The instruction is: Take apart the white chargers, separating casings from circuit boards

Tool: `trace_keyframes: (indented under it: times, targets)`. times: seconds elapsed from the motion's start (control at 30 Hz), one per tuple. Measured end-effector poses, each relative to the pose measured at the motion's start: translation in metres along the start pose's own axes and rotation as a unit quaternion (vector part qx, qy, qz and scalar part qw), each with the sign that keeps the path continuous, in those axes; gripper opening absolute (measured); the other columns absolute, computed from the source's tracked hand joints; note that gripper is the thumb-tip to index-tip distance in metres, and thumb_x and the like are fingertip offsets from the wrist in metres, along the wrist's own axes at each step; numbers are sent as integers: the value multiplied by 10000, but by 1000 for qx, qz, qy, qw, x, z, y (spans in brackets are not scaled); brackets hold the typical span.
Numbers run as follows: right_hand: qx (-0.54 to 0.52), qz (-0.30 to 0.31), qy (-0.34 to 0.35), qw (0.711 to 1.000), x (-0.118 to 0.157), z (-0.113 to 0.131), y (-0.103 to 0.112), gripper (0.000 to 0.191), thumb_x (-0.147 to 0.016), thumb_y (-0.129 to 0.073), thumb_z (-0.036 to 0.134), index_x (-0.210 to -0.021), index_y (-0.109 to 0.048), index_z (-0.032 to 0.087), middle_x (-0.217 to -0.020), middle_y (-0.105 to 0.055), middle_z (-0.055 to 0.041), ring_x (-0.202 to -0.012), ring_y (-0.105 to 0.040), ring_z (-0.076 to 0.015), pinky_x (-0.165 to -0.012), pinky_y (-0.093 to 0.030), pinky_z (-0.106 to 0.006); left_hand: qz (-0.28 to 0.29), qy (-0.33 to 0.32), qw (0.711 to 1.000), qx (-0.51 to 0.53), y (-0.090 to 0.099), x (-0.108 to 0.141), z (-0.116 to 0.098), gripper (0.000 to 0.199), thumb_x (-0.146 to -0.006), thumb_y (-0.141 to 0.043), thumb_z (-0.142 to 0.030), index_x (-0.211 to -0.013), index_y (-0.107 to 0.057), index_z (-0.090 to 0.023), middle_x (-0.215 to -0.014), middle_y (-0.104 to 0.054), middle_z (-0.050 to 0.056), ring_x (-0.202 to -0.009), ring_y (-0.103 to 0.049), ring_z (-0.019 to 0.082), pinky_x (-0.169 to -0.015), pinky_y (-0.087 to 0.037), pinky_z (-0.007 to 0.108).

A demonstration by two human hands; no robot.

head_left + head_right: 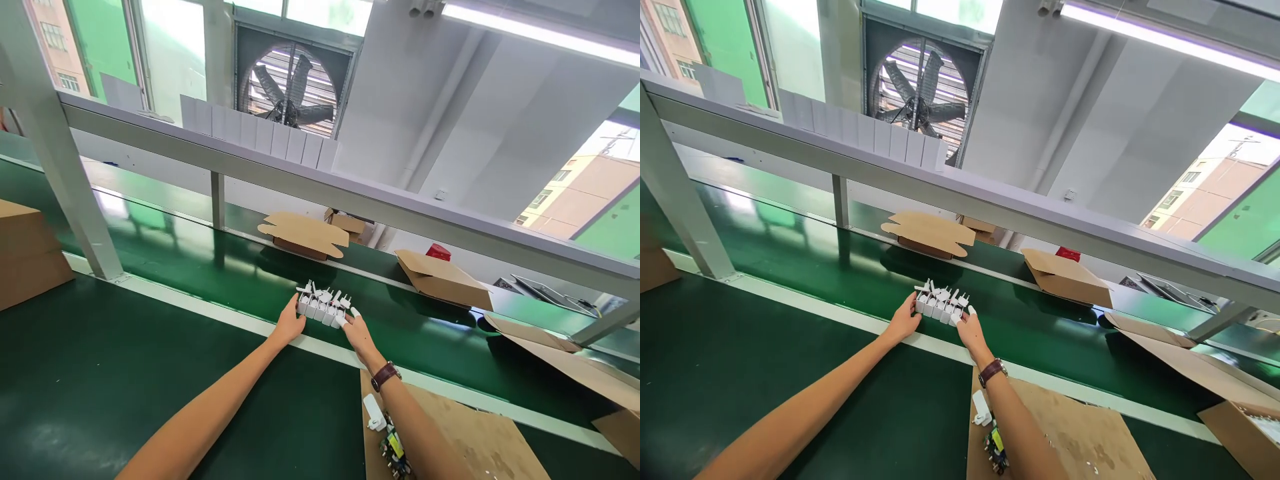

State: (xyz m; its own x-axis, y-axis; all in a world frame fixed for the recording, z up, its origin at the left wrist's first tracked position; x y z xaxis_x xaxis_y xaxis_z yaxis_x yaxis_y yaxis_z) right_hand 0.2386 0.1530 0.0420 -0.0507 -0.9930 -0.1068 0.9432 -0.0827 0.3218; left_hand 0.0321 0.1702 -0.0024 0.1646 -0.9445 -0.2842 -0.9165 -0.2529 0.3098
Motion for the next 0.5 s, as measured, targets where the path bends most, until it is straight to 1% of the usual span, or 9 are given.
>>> trace_keyframes:
  times: [0.07, 0.13, 0.2, 0.27, 0.37, 0.4, 0.43, 0.47, 0.5]
  targets:
    - [4, 3, -5, 1000, 10, 5, 12, 627, -814, -716, 384, -1391, -592, 174, -1309, -706, -184, -1252, -665, -342, -1067, -525, -572, -12, -38, 999, -11, 3, 19, -2, 567, -798, -566, -112, -1362, -556, -170, -1333, -633, 164, -1264, -620, 300, -1073, -514, 463]
    - [7, 7, -9, 1000, 27, 12, 31, 551, -817, -711, 398, -1318, -648, 177, -1343, -688, -182, -1279, -648, -336, -1096, -506, -561, 4, -89, 996, -17, 4, 43, -10, 484, -844, -513, -151, -1323, -574, -171, -1305, -631, 157, -1185, -649, 279, -1015, -550, 468]
    - [10, 12, -11, 1000, 51, 22, 56, 449, -820, -712, 396, -1223, -704, 199, -1315, -711, -151, -1247, -671, -317, -1097, -513, -534, 52, -142, 988, -15, 5, 65, -21, 376, -884, -478, -197, -1230, -625, -182, -1188, -675, 126, -1019, -691, 239, -913, -592, 421]
    - [16, 13, -19, 1000, 83, 33, 89, 370, -820, -721, 394, -1143, -741, 216, -1235, -755, -113, -1172, -711, -299, -1071, -538, -514, 118, -190, 975, -3, 6, 82, -30, 290, -903, -480, -245, -1118, -672, -207, -1083, -710, 92, -926, -701, 217, -869, -601, 380]
    - [33, -7, -56, 998, 147, 49, 149, 327, -797, -770, 404, -1061, -775, 211, -1080, -802, -73, -1063, -747, -283, -1036, -560, -497, 217, -257, 942, 12, 11, 91, -35, 225, -872, -532, -289, -997, -708, -228, -1004, -747, 71, -919, -718, 229, -868, -600, 352]
    - [41, -21, -73, 996, 173, 54, 172, 325, -784, -795, 407, -1039, -783, 206, -1055, -806, -68, -1044, -750, -282, -1029, -563, -491, 233, -320, 918, -21, 13, 90, -35, 234, -880, -521, -313, -986, -714, -231, -989, -758, 60, -888, -727, 219, -814, -605, 319]
    - [53, -37, -89, 994, 201, 59, 196, 338, -771, -817, 407, -1040, -786, 204, -1058, -805, -67, -1038, -749, -282, -1027, -564, -483, 231, -377, 896, -47, 14, 88, -34, 245, -894, -505, -329, -974, -716, -233, -974, -764, 41, -869, -731, 207, -778, -601, 293]
    - [73, -50, -100, 991, 232, 64, 219, 362, -776, -824, 407, -1075, -782, 206, -1099, -798, -70, -1060, -741, -279, -1039, -555, -472, 240, -418, 873, -73, 13, 85, -34, 242, -921, -502, -343, -986, -712, -242, -984, -765, 5, -862, -730, 184, -775, -596, 269]
    - [103, -66, -108, 987, 265, 68, 242, 385, -796, -812, 417, -1118, -772, 209, -1143, -788, -74, -1084, -732, -276, -1048, -548, -464, 233, -455, 855, -80, 12, 82, -35, 229, -939, -514, -377, -985, -704, -257, -963, -759, -41, -816, -718, 155, -740, -589, 242]
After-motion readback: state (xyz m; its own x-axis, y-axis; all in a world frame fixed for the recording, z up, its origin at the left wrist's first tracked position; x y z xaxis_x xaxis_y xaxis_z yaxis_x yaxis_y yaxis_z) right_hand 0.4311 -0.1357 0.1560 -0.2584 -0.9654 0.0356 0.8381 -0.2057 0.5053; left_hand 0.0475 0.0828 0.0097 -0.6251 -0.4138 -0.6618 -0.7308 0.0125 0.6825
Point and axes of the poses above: each hand's wrist, its own x-axis away from the middle knuckle, its own y-axis out of the back of the hand, z = x × y, the point moved 1 cm from there along -x, towards the middle knuckle
